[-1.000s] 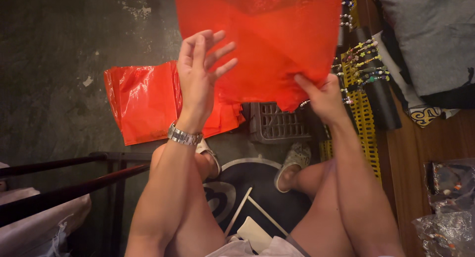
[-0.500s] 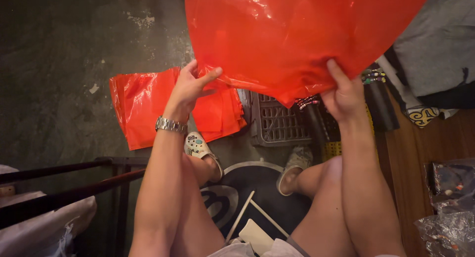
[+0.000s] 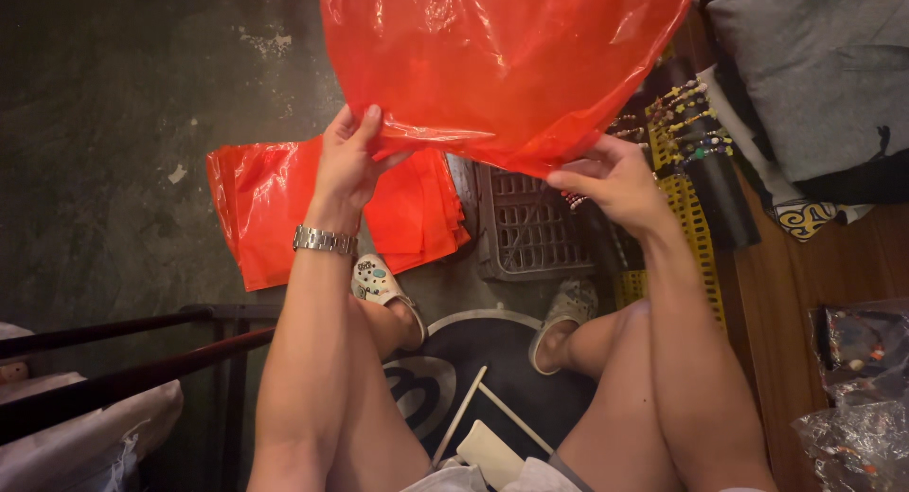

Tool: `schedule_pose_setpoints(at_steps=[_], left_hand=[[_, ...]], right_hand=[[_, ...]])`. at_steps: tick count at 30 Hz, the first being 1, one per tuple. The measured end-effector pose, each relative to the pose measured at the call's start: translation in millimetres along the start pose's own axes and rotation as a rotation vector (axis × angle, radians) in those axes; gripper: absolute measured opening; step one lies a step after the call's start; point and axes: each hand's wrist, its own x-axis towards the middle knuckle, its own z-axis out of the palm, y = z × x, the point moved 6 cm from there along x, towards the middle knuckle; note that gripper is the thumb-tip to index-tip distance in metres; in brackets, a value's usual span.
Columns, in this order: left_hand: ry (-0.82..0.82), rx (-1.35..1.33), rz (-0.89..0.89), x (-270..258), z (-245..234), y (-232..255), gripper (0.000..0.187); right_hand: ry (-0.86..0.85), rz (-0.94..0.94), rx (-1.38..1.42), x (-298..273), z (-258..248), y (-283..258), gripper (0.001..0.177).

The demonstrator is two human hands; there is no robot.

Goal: The person picks up beaded bracelets from a display stand, holds them up for the camera, and then places them into red plastic bags.

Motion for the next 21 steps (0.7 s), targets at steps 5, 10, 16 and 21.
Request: schedule_pose_setpoints(at_steps=[5,10,16,21], left_hand=[[-0.014,-0.073,0.049,-21.9,21.8,22.1,0.026],[0.009,-0.106,0.101,-30.2,34.7,32.9,0.027],[0.009,-0.104,0.104,-28.5,35.1,27.2,0.029],[0.008,-0.106,0.069,-32.6,38.2,31.7,0.029]], right_hand=[[0.177,-0.009,0.214,8.2,6.3,-2.4,0.051],[0.338,-0.093,0.309,15.0,-1.4,9.1,0.048],[0.264,-0.327,-0.056,14.6,5.8,4.6,0.038],[0.26,-0.399,-0.061,16.7,-7.0,3.7,0.026]])
